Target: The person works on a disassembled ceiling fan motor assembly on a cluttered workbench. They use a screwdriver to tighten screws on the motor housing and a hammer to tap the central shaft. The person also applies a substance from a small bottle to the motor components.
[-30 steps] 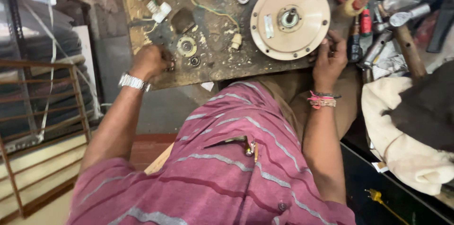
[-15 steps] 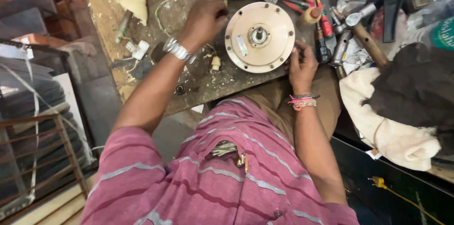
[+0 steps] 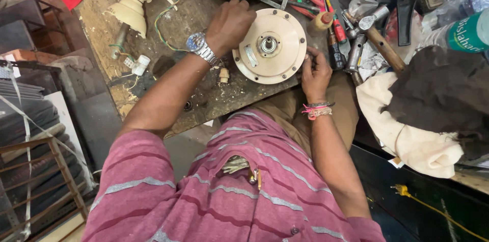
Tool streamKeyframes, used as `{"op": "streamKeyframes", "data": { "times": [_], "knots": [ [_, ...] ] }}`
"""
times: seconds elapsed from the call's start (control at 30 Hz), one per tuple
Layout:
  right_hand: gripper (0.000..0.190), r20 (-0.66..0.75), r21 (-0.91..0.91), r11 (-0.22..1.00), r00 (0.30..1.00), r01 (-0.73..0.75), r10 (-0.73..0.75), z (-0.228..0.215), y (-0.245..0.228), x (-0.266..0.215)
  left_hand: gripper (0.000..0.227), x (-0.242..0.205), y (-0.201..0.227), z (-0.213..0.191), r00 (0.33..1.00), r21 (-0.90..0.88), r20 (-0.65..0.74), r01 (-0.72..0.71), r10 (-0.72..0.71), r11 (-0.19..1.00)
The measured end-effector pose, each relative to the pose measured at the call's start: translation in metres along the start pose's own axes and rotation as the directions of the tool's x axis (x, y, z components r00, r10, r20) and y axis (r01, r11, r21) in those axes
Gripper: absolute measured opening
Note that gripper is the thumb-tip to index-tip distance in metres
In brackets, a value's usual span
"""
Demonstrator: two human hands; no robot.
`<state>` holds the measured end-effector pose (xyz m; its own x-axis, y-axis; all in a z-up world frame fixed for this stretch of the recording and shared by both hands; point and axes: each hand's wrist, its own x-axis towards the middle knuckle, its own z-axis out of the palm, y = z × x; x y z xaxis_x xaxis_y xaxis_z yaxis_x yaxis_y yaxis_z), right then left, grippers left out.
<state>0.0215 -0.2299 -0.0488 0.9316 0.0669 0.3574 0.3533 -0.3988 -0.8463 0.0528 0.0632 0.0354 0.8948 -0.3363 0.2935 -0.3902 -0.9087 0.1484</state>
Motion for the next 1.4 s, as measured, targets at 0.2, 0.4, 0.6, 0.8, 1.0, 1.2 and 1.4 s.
{"op": "streamKeyframes", "data": {
  "times": [0.2, 0.4, 0.6, 0.8, 1.0, 1.2, 1.4],
  "knots": [
    [0.016, -0.018, -0.027, 1.0, 1.0, 0.014, -0.015, 0.001, 0.006, 0.001, 0.023, -0.004, -0.006, -0.012, 0.997, -0.204, -0.025, 0.07, -0.077, 0.977],
    [0.017, -0.003, 0.024, 1.0, 1.0, -0.014, 0.014, 0.002, 0.009, 0.0, 0.02, -0.01, -0.005, -0.008, 0.988, -0.311, -0.003, 0.147, -0.155, 0.939],
    [0.016, 0.012, 0.067, 0.996, 0.998, -0.058, 0.057, 0.001, 0.006, -0.001, 0.018, -0.007, -0.007, 0.001, 0.984, -0.335, -0.004, 0.166, -0.178, 0.927],
    [0.016, 0.01, 0.063, 0.997, 0.999, -0.051, 0.05, 0.001, 0.004, -0.001, 0.017, -0.008, -0.01, 0.003, 0.986, -0.373, -0.024, 0.147, -0.168, 0.916],
    [0.015, 0.012, 0.057, 0.996, 0.997, -0.073, 0.073, 0.0, -0.001, 0.001, 0.018, -0.007, -0.009, -0.003, 0.986, -0.383, -0.012, 0.151, -0.168, 0.912],
    [0.016, 0.01, 0.048, 0.997, 0.998, -0.06, 0.059, 0.0, -0.003, 0.0, 0.016, -0.006, -0.012, -0.001, 0.984, -0.39, 0.018, 0.168, -0.175, 0.905],
    [0.018, 0.026, 0.057, 0.984, 0.986, -0.168, 0.167, -0.001, 0.001, 0.0, 0.018, -0.005, -0.012, -0.001, 0.987, -0.382, 0.005, 0.151, -0.161, 0.912]
  ]
}}
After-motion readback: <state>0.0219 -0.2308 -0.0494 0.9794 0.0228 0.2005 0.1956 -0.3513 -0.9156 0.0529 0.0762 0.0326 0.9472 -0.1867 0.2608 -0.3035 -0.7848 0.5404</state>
